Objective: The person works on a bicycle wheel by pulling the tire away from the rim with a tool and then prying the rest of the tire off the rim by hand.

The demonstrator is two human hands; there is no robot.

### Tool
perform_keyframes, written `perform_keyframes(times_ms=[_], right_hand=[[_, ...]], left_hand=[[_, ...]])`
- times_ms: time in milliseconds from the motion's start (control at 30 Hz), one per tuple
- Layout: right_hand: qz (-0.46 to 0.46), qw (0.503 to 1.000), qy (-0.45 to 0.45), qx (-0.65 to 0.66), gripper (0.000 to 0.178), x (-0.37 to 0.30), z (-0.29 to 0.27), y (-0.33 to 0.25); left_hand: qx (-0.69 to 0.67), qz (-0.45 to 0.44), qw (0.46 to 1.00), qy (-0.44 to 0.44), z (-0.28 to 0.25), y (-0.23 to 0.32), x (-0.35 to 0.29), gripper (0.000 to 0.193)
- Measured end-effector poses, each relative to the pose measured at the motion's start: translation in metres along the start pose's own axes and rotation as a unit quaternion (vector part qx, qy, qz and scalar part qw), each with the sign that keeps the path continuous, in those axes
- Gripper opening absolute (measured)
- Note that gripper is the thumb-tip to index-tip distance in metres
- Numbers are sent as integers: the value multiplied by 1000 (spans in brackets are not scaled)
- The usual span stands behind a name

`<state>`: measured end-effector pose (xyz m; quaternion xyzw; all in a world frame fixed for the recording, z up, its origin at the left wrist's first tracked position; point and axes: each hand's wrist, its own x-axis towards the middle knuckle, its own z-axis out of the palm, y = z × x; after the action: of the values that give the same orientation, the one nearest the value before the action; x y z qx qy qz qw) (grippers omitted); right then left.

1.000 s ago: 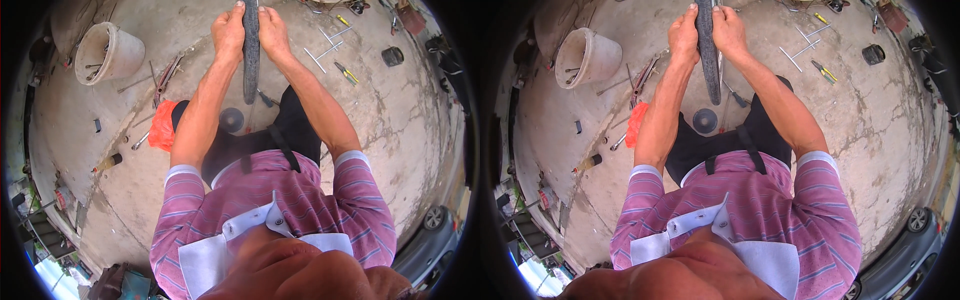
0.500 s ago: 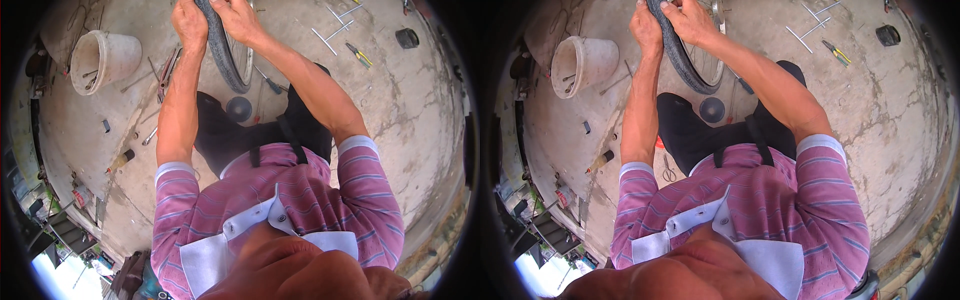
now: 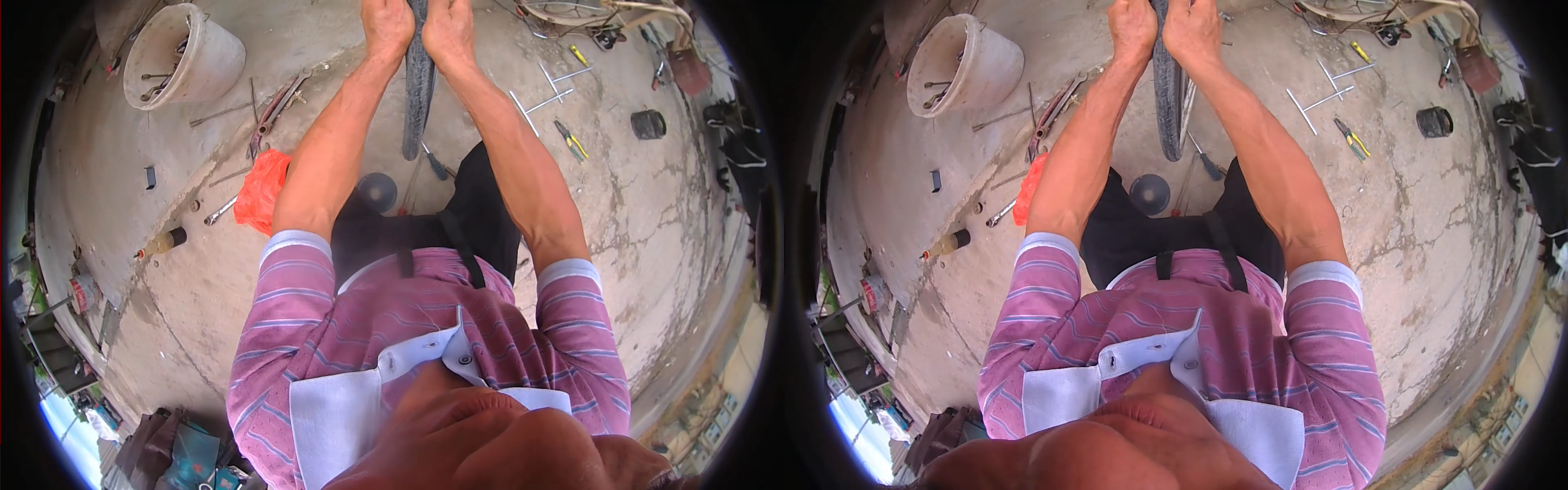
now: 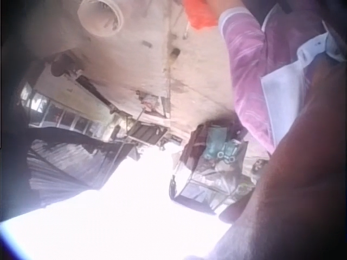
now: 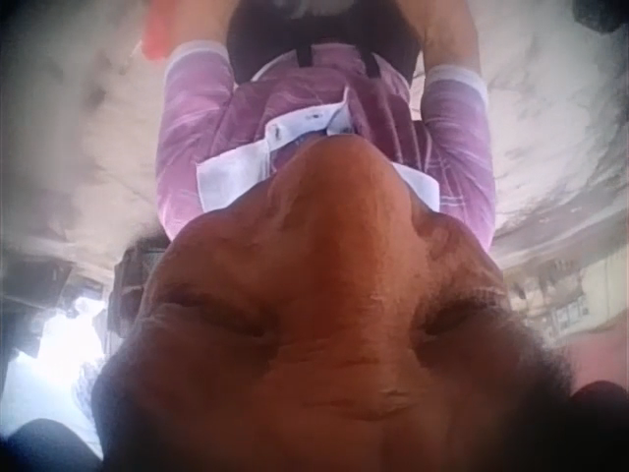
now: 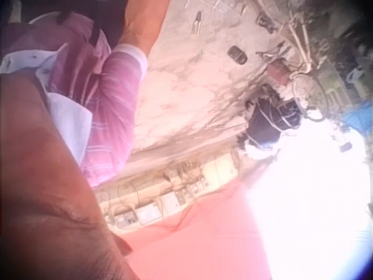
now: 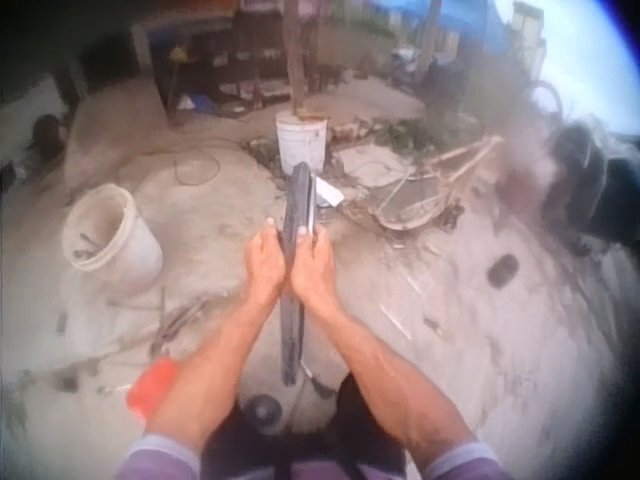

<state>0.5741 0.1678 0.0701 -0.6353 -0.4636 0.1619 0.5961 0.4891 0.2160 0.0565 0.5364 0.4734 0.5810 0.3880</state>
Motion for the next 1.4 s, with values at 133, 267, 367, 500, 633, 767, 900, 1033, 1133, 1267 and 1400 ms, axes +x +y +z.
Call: perform_keyframes(times_ms=[133,267,367,500,633,767,900,1033,1133,1267,1400], right_hand=[[-64,996,14,-55,47,25,-1,17],[-36,995,-8,-88,46,59,-17,5],[-27,991,-32,-130,48,74,-28,17],[-63,992,-59,-89,48,80,-21,24],[-20,998,-35,-49,47,87,-14,18],[-15,998,-9,-59,53,53,-11,-11],[102,982,-124,98,47,-31,-39,-16],[40,964,-219,144,44,-70,-41,3],[3,957,-248,147,43,-56,-36,15],[2,953,-243,181,45,-34,-37,40],[54,932,-311,178,50,-22,-41,42]], left_hand=[[-78,-70,994,-19,-9,10,-32,48],[-70,-91,990,-87,-50,-34,-140,37],[-78,-86,985,-130,-71,-55,-189,34],[-59,-50,983,-169,-75,-58,-196,55],[-65,-107,979,-162,-70,-49,-181,53],[-114,-123,970,-174,-70,-32,-148,47],[-165,-186,963,-106,-63,55,-70,43],[50,-120,991,-21,-55,83,-41,54],[49,-126,990,-28,-50,72,-33,59],[61,-83,994,-36,-29,53,-26,55],[38,-72,995,-50,-18,25,-18,52]])
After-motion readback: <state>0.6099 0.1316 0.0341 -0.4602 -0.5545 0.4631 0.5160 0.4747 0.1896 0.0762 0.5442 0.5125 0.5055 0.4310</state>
